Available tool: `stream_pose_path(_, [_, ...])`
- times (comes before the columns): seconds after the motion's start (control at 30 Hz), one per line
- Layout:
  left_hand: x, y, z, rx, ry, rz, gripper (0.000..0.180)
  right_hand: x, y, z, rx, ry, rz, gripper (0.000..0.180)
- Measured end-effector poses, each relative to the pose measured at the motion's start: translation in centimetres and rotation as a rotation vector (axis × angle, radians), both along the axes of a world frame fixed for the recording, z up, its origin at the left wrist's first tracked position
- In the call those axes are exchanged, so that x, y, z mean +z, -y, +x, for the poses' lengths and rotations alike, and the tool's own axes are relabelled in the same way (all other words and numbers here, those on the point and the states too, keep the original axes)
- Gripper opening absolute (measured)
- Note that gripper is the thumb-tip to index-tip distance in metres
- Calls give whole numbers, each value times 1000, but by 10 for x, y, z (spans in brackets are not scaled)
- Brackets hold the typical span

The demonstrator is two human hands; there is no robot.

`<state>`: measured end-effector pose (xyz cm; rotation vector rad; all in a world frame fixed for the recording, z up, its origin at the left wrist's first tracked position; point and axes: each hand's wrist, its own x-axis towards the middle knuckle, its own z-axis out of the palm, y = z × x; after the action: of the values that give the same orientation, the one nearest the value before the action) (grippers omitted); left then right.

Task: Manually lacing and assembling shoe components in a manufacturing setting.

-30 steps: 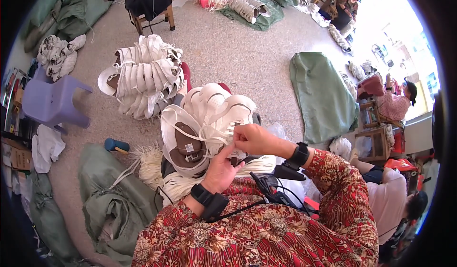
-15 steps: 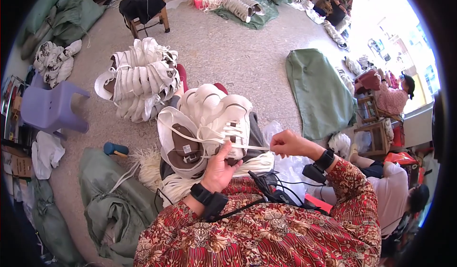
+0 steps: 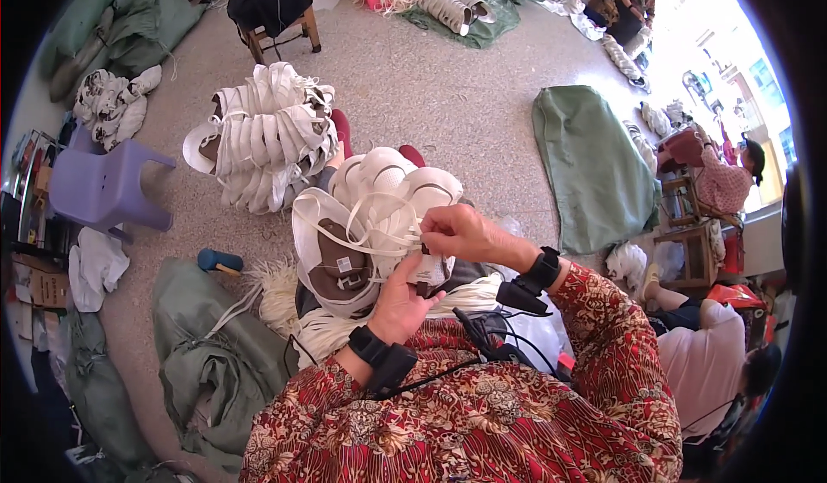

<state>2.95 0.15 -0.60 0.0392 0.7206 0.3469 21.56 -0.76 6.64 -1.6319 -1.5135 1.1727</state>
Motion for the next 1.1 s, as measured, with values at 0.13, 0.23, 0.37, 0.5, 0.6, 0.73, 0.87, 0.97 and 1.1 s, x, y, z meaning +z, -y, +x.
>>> stream_pose_path(0.13, [-7,1,2,-10,22,88,37,-16,0,-1,-29,-22,74,14])
stream_pose_path(0.23, [-7,4,5,-11,-9,104,37,-23,-1,-2,-58,-94,79,14])
stream_pose_path(0.37, [-10,4,2,-7,-12,124,38,-17,-4,-6,-3,58,142,13])
stream_pose_path(0.5, [-4,4,4,30,-79,52,39,-10,-21,-3,276,321,311,11])
stream_pose_path(0.6, [-6,5,2,18,-60,143,40,8,-31,-12,476,631,194,10])
stream_pose_path(0.73, [-8,6,0,34,-28,127,42,15,-40,-20,633,880,66,10])
stream_pose_path(0.87, [-10,3,-3,51,106,123,40,10,-27,-22,472,753,137,9])
stream_pose_path(0.97, [-2,-1,-2,36,61,83,38,6,-10,-11,267,532,204,11])
stream_pose_path(1.1, [9,-4,4,30,70,15,37,-1,26,2,101,455,172,11])
